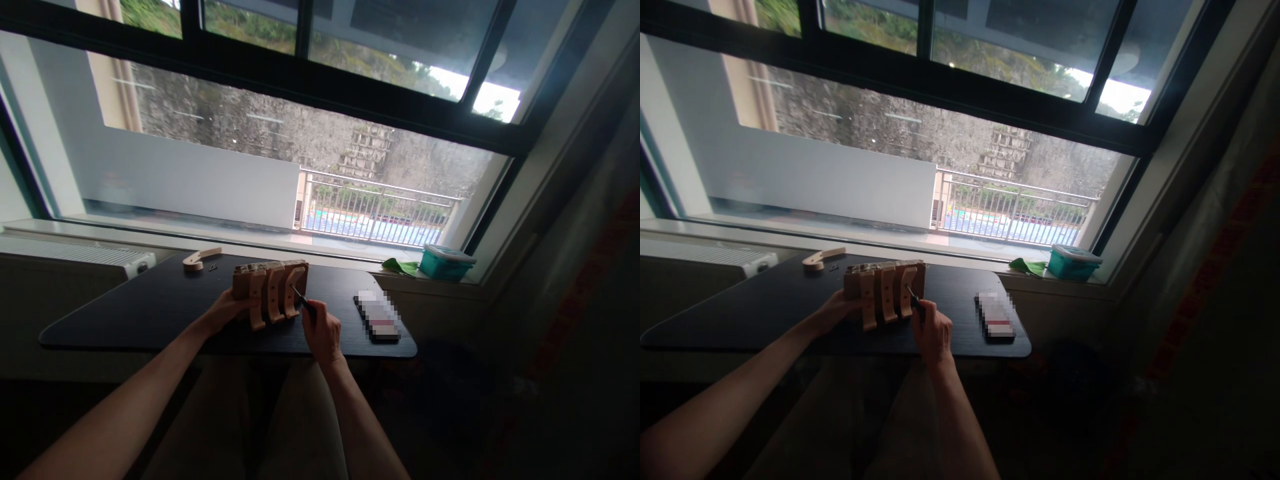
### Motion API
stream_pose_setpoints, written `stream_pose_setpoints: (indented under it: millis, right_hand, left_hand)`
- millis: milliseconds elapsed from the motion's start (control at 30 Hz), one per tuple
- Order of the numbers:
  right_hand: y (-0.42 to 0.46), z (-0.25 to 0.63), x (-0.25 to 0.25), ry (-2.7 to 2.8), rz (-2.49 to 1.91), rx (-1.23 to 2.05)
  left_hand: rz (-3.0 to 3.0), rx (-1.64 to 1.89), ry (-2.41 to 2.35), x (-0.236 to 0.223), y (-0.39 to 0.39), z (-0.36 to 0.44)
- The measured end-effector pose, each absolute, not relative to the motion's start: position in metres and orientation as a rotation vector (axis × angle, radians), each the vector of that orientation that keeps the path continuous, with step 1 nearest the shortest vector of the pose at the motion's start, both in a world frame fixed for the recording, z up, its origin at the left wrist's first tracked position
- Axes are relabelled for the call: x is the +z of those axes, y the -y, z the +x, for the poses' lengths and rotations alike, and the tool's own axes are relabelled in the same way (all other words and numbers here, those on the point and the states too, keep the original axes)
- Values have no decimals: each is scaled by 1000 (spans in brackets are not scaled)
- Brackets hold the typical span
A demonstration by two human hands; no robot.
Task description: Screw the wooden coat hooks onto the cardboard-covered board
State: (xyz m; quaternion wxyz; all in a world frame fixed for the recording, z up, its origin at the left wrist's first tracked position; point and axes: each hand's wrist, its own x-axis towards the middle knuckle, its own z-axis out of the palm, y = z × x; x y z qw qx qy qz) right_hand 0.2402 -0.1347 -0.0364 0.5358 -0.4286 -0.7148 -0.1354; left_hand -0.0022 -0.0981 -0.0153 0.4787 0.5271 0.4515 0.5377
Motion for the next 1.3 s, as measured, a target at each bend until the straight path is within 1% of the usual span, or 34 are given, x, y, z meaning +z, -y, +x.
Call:
stream_pose_setpoints:
  millis: [233,533,933,1300]
  right_hand:
    - [137,241,-32,1748,-1027,-450]
    - [136,239,-33,1796,-966,-435]
    - [136,240,-33,1749,-940,-316]
    - [136,238,-32,1810,-1006,-428]
  left_hand:
    - [1285,1309,-1099,-16,97,-1]
    - [1288,1309,-1114,-12,101,1]
    - [1293,1321,-1107,-14,100,0]
    - [1289,1320,-1113,-8,103,2]
